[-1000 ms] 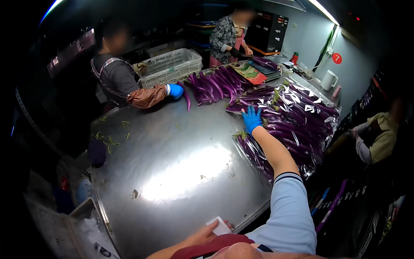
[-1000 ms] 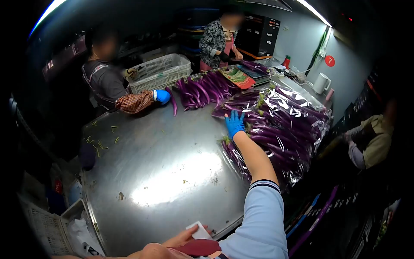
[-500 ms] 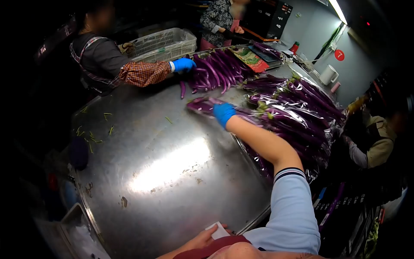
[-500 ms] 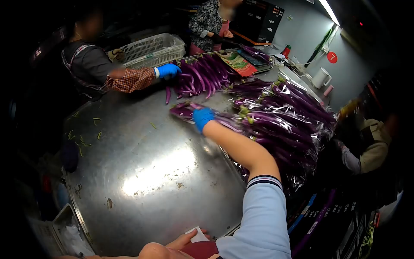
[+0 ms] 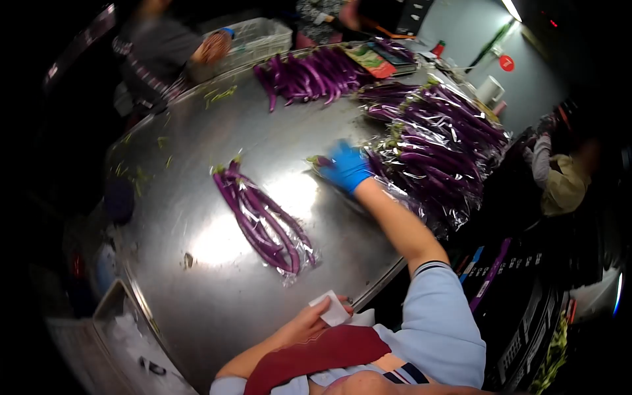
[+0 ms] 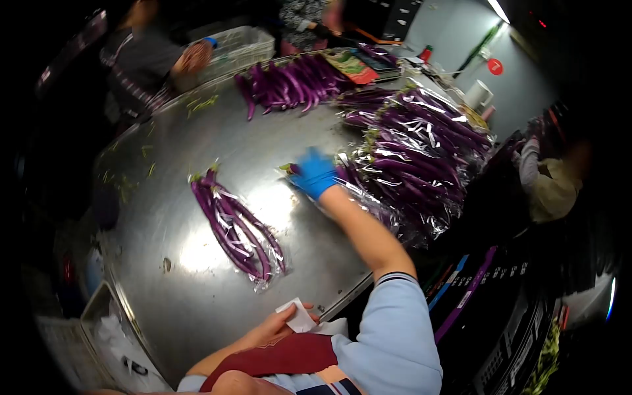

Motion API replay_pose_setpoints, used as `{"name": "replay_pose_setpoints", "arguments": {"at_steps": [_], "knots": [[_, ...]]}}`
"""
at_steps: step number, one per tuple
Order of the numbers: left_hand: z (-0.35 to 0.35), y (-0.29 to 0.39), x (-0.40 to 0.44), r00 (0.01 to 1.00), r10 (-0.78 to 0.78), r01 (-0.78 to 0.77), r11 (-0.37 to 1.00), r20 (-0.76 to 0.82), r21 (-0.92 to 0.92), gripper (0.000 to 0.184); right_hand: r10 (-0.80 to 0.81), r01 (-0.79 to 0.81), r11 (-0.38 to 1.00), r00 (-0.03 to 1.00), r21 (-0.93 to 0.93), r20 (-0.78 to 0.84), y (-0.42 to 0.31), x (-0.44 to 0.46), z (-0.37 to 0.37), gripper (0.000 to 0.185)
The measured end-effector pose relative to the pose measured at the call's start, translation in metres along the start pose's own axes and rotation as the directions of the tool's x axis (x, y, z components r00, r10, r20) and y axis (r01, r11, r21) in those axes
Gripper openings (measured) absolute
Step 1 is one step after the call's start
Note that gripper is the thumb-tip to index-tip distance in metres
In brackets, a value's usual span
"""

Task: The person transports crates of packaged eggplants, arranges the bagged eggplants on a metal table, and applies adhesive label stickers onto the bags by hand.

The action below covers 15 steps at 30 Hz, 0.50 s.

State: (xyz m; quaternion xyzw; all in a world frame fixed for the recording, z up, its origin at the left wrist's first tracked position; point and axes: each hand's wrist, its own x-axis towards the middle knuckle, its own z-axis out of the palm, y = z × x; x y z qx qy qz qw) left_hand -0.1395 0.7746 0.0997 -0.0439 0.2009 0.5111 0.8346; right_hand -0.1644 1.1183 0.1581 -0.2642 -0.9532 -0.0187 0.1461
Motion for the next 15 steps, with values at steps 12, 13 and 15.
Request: {"name": "replay_pose_setpoints", "arguments": {"at_steps": [12,13,15], "knots": [[0.028,-0.003,0.000,0.966,0.191,-0.220,0.962,0.175,0.163,0.052,0.269,-0.275,0.960,0.959,0.058,0.089,-0.038,-0.048,0.079,0.065],[0.030,-0.003,-0.004,0.962,0.217,-0.246,0.951,0.165,0.185,0.051,0.090,-0.092,0.987,0.996,0.129,0.017,-0.059,-0.039,0.087,0.064],[0.027,-0.005,-0.011,0.959,0.255,-0.276,0.940,0.123,0.202,0.050,-0.333,0.326,0.943,0.932,-0.070,-0.147,-0.115,-0.029,0.127,0.050]]}}
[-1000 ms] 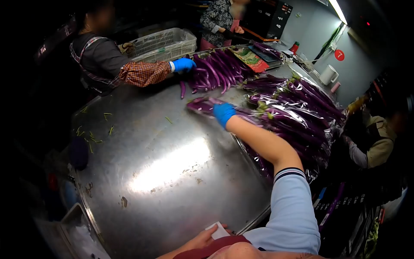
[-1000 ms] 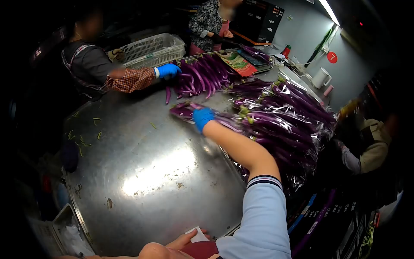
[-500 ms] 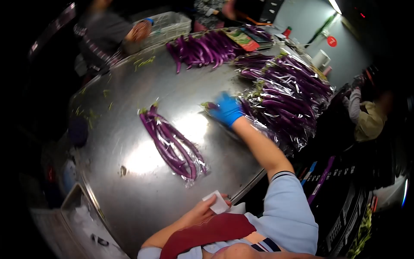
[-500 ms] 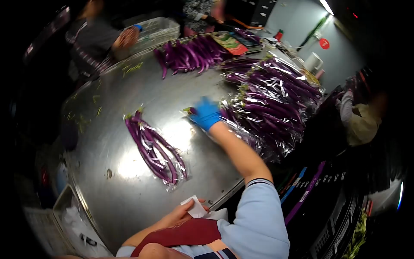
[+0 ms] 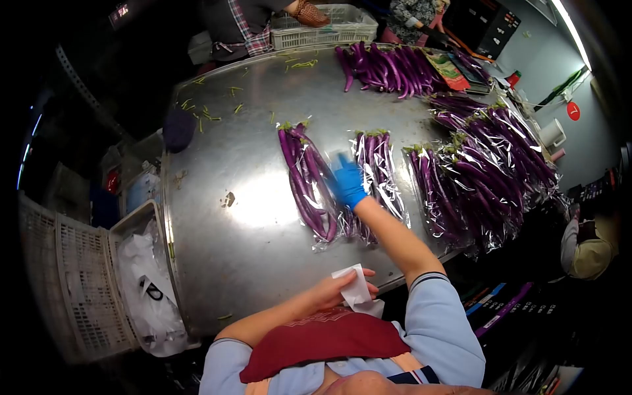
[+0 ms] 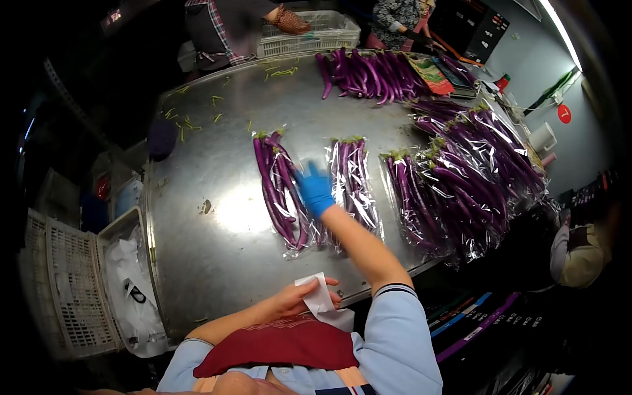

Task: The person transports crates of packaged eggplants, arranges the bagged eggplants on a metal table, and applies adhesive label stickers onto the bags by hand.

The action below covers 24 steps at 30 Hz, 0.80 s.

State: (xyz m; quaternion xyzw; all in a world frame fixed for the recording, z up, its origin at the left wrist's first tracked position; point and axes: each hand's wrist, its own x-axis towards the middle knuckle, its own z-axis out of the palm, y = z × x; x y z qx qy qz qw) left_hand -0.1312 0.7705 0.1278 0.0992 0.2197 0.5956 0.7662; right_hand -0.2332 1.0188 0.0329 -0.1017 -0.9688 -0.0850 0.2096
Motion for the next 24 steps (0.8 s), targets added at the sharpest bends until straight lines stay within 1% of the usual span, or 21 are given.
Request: {"name": "replay_pose_setpoints", "arguments": {"at_steps": [1,2,3,5,6,7,8,9,10,11,13,15,16,17,18,19,20,21,22,23,24], "knots": [[-0.004,-0.005,-0.004,1.000,0.012,-0.012,0.999,-0.009,-0.032,0.051,-0.096,0.086,0.793,0.995,0.603,-0.016,-0.036,0.008,-0.031,0.049],[-0.009,-0.010,-0.008,1.000,0.022,-0.023,0.998,-0.018,-0.065,0.052,-0.159,0.002,0.884,0.942,0.468,0.296,-0.073,0.004,-0.039,0.056],[-0.011,-0.014,-0.014,0.999,0.031,-0.033,0.995,-0.025,-0.098,0.053,-0.153,-0.002,0.927,0.912,0.375,0.382,-0.088,-0.006,-0.052,0.066],[-0.009,-0.013,-0.030,0.998,0.013,-0.018,0.996,-0.060,-0.088,0.054,-0.122,-0.075,0.901,0.900,0.427,0.418,-0.099,-0.021,-0.050,0.070],[-0.007,-0.013,-0.036,0.997,0.004,-0.010,0.996,-0.073,-0.089,0.054,-0.144,-0.076,0.893,0.886,0.445,0.441,-0.104,-0.033,-0.055,0.070],[-0.008,-0.014,-0.040,0.998,0.028,-0.033,0.994,-0.047,-0.101,0.053,-0.163,-0.082,0.883,0.869,0.461,0.467,-0.109,-0.043,-0.069,0.070],[-0.008,-0.014,-0.042,0.999,0.049,-0.051,0.991,-0.022,-0.121,0.052,-0.220,-0.091,0.879,0.792,0.467,0.569,-0.112,-0.052,-0.083,0.070],[-0.008,-0.016,-0.044,0.998,0.067,-0.067,0.986,-0.002,-0.150,0.051,-0.282,-0.011,0.870,0.809,0.493,0.516,-0.111,-0.061,-0.087,0.070],[-0.010,-0.012,-0.045,0.994,0.108,-0.107,0.985,-0.005,-0.138,0.052,-0.220,-0.314,0.682,0.773,0.661,0.595,-0.106,-0.066,-0.083,0.070],[-0.012,-0.004,-0.043,0.989,0.150,-0.150,0.981,-0.006,-0.119,0.052,-0.178,-0.578,0.397,0.714,0.713,0.677,-0.096,-0.070,-0.077,0.070],[-0.011,0.013,-0.044,0.959,0.280,-0.282,0.957,-0.042,-0.062,0.053,-0.079,-0.739,0.058,0.666,0.671,0.741,-0.061,-0.062,-0.143,0.066],[-0.011,0.030,-0.044,0.942,0.330,-0.335,0.937,-0.063,-0.099,0.054,-0.093,-0.860,0.127,0.485,0.494,0.870,-0.034,-0.069,-0.196,0.062],[-0.010,0.037,-0.044,0.934,0.352,-0.355,0.933,-0.054,-0.063,0.054,-0.165,-0.868,0.056,0.480,0.494,0.862,-0.029,-0.087,-0.200,0.059],[-0.009,0.041,-0.041,0.936,0.348,-0.351,0.933,-0.050,-0.073,0.053,-0.232,-0.873,-0.017,0.478,0.487,0.847,-0.032,-0.106,-0.205,0.057],[-0.007,0.046,-0.038,0.937,0.350,-0.350,0.937,0.012,-0.017,0.054,-0.235,-0.836,-0.036,0.539,0.547,0.809,-0.045,-0.118,-0.219,0.049],[-0.004,0.051,-0.036,0.936,0.343,-0.347,0.937,0.076,0.035,0.055,-0.218,-0.836,-0.039,0.541,0.547,0.812,-0.058,-0.131,-0.233,0.037],[-0.003,0.054,-0.032,0.946,0.306,-0.319,0.940,0.110,0.121,0.054,-0.228,-0.840,-0.102,0.541,0.533,0.809,-0.069,-0.137,-0.248,0.037],[-0.002,0.058,-0.026,0.954,0.263,-0.293,0.921,0.146,0.258,0.056,-0.236,-0.839,-0.166,0.543,0.517,0.806,-0.078,-0.143,-0.260,0.037],[0.002,0.058,-0.016,0.952,0.257,-0.292,0.925,0.165,0.245,0.059,-0.128,-0.823,-0.294,0.539,0.487,0.833,-0.086,-0.159,-0.260,0.034],[0.007,0.055,-0.006,0.952,0.247,-0.286,0.930,0.182,0.231,0.062,0.076,-0.763,-0.376,0.540,0.526,0.838,-0.094,-0.168,-0.268,0.029],[0.015,0.052,-0.001,0.955,0.230,-0.264,0.948,0.188,0.181,0.072,0.172,-0.676,-0.471,0.561,0.568,0.810,-0.095,-0.178,-0.270,0.026]]}}
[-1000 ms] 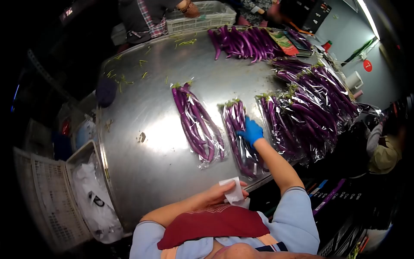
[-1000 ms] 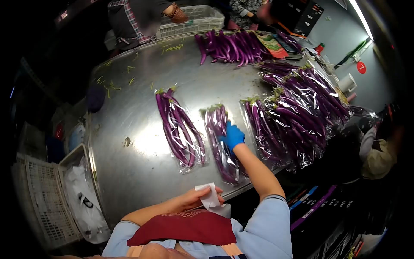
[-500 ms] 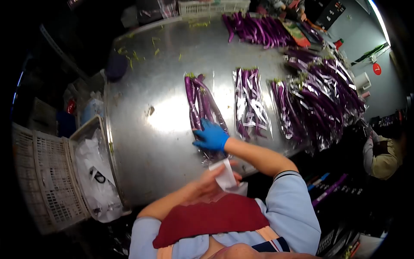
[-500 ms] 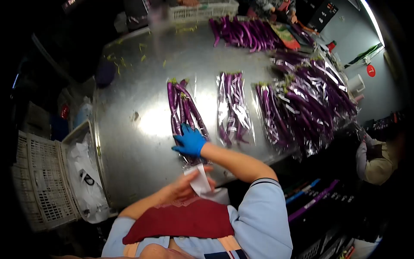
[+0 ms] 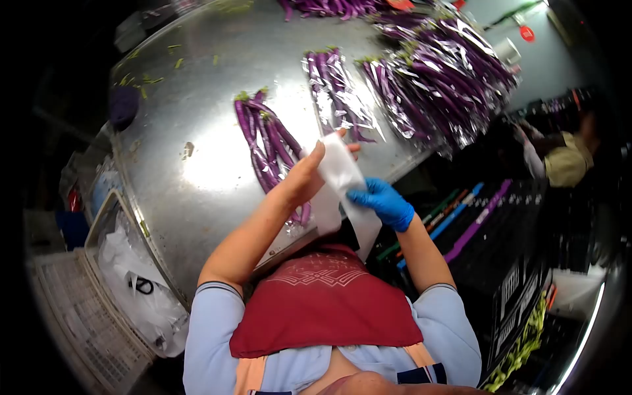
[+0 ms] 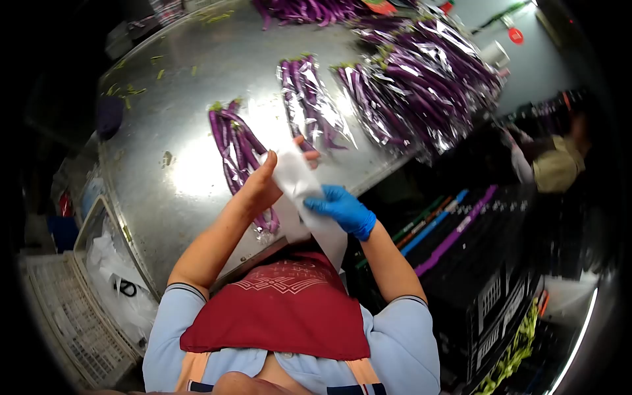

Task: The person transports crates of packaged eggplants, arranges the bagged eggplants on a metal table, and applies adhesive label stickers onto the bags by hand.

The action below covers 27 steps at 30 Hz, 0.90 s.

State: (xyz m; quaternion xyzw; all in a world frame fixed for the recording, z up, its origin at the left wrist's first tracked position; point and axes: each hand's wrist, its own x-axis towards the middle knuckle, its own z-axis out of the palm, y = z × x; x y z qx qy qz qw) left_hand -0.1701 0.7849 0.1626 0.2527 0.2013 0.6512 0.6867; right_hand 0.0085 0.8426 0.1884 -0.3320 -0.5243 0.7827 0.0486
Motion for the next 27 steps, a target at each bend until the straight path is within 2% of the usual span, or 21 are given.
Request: {"name": "replay_pose_setpoints", "arguments": {"at_steps": [1,3,4,5,7,8,9,11,13,14,15,16,17,19,20,21,23,24,25,26,27], "knots": [[-0.005,-0.010,0.006,0.994,-0.110,0.108,0.991,0.022,0.080,0.091,-0.073,0.082,0.990,0.994,0.113,-0.081,0.005,-0.005,-0.006,0.023],[0.002,-0.034,0.012,0.974,-0.191,0.172,0.973,0.120,0.153,0.093,-0.231,0.277,0.939,0.947,0.202,-0.225,-0.004,-0.019,-0.016,0.023],[-0.012,-0.070,0.017,0.954,-0.267,0.220,0.933,0.140,0.284,0.090,-0.271,0.332,0.931,0.907,0.153,-0.322,-0.007,-0.023,-0.028,0.023],[-0.002,-0.085,0.009,0.928,-0.310,0.262,0.937,0.208,0.229,0.083,-0.298,0.370,0.915,0.888,0.161,-0.349,-0.016,-0.030,-0.034,0.023],[0.018,-0.103,-0.002,0.851,-0.415,0.282,0.878,0.322,0.388,0.074,-0.394,0.486,0.860,0.826,0.155,-0.404,-0.038,-0.037,-0.039,0.020],[0.022,-0.122,-0.006,0.792,-0.523,0.375,0.824,0.314,0.426,0.063,-0.419,0.503,0.856,0.810,0.119,-0.412,-0.053,-0.042,-0.038,0.018],[0.027,-0.139,-0.010,0.790,-0.532,0.345,0.797,0.304,0.496,0.044,-0.428,0.540,0.832,0.768,0.124,-0.477,-0.060,-0.041,-0.039,0.018],[0.030,-0.168,-0.015,0.761,-0.632,0.424,0.653,0.143,0.627,0.029,-0.523,0.580,0.813,0.680,-0.060,-0.514,-0.063,-0.038,-0.059,0.023],[0.034,-0.173,-0.018,0.812,-0.578,0.506,0.764,0.078,0.400,0.022,-0.538,0.563,0.817,0.671,-0.122,-0.510,-0.052,-0.045,-0.080,0.031],[0.033,-0.164,-0.015,0.800,-0.600,0.529,0.728,0.031,0.436,0.023,-0.438,0.491,0.870,0.717,-0.054,-0.543,-0.041,-0.059,-0.080,0.036],[0.038,-0.155,-0.012,0.820,-0.571,0.548,0.770,-0.030,0.328,0.019,-0.334,0.417,0.909,0.753,0.018,-0.567,-0.029,-0.075,-0.074,0.041],[0.050,-0.140,-0.006,0.840,-0.539,0.535,0.810,-0.055,0.239,0.019,-0.258,0.346,0.933,0.833,0.097,-0.489,-0.001,-0.088,-0.079,0.049],[0.047,-0.130,0.004,0.827,-0.552,0.558,0.778,-0.107,0.289,0.022,-0.354,0.433,0.855,0.889,0.285,-0.288,0.047,-0.085,-0.094,0.050],[0.053,-0.111,0.026,0.815,-0.560,0.577,0.759,-0.149,0.302,0.025,-0.090,0.189,0.963,0.899,0.194,-0.430,0.071,-0.123,-0.044,0.037],[0.070,-0.102,0.034,0.851,-0.505,0.525,0.813,-0.144,0.254,0.025,-0.107,0.117,0.993,0.947,0.013,-0.302,0.132,-0.120,-0.056,0.029],[0.069,-0.100,0.047,0.893,-0.439,0.448,0.857,-0.097,0.256,0.026,-0.057,0.045,0.998,0.968,-0.053,-0.246,0.129,-0.137,-0.028,0.025],[0.068,-0.091,0.077,0.902,-0.428,0.423,0.850,-0.059,0.313,0.032,0.025,-0.011,0.998,0.966,0.058,-0.256,0.154,-0.151,-0.004,0.025],[0.075,-0.084,0.090,0.873,-0.483,0.482,0.829,-0.073,0.284,0.034,-0.091,0.136,0.982,0.949,0.132,-0.301,0.185,-0.145,0.005,0.026],[0.084,-0.084,0.103,0.910,-0.410,0.409,0.867,-0.058,0.285,0.037,-0.086,0.178,0.953,0.936,0.246,-0.342,0.195,-0.149,0.015,0.027],[0.082,-0.080,0.120,0.890,-0.456,0.418,0.819,0.007,0.393,0.043,-0.143,0.288,0.913,0.889,0.289,-0.434,0.216,-0.144,0.022,0.027],[0.097,-0.076,0.128,0.888,-0.460,0.418,0.803,-0.004,0.425,0.044,-0.192,0.397,0.862,0.831,0.316,-0.522,0.240,-0.137,0.021,0.027]]}}
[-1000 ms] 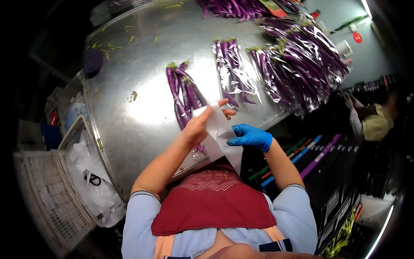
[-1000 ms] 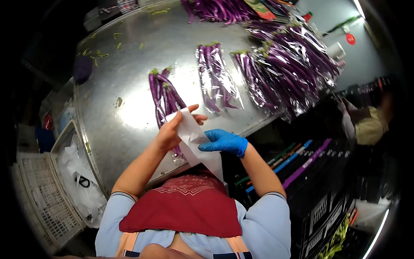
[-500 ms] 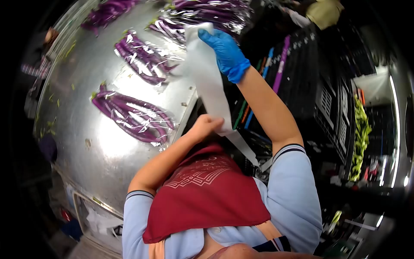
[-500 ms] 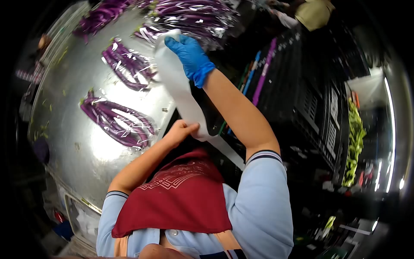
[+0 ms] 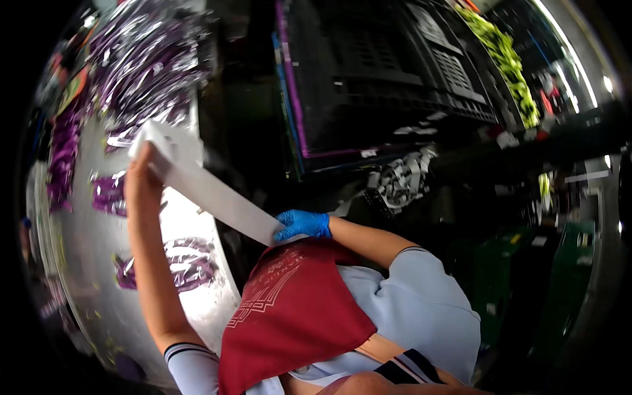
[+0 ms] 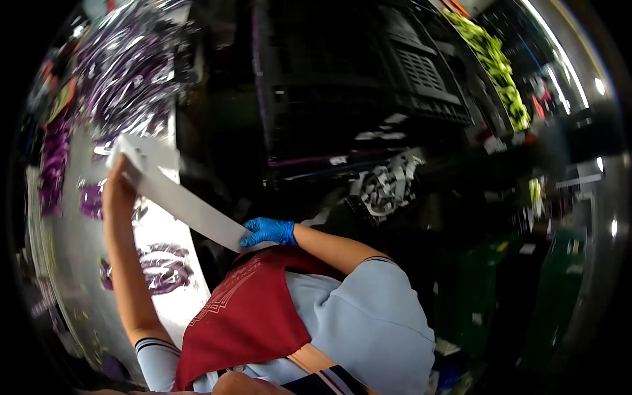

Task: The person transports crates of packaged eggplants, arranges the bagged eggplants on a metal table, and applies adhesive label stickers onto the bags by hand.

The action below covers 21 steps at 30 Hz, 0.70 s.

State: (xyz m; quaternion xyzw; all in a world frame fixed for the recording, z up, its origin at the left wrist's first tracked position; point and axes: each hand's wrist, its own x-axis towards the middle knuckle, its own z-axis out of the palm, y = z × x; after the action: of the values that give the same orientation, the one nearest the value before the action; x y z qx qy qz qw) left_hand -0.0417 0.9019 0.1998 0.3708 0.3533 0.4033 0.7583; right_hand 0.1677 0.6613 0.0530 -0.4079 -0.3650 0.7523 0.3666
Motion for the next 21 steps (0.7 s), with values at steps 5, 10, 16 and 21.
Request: {"name": "replay_pose_setpoints", "arguments": {"at_steps": [5,10,16,21], "knots": [[0.028,0.053,0.028,0.976,0.216,-0.219,0.942,0.038,0.253,0.048,-0.057,0.006,0.956,0.985,-0.294,-0.164,0.032,0.008,-0.034,0.032],[-0.050,0.158,0.081,0.970,0.241,-0.234,0.950,-0.007,0.205,0.044,0.073,-0.068,0.982,0.997,-0.175,0.023,0.071,0.023,-0.046,0.031],[-0.059,0.179,0.101,0.991,0.027,-0.066,0.951,0.132,0.303,0.049,0.059,0.008,0.955,0.974,-0.296,0.217,0.050,0.038,-0.007,0.024],[-0.020,-0.018,0.073,0.919,-0.298,0.092,0.798,0.259,0.595,0.054,-0.329,0.219,0.917,0.887,0.334,0.324,-0.118,0.023,0.081,0.017]]}}
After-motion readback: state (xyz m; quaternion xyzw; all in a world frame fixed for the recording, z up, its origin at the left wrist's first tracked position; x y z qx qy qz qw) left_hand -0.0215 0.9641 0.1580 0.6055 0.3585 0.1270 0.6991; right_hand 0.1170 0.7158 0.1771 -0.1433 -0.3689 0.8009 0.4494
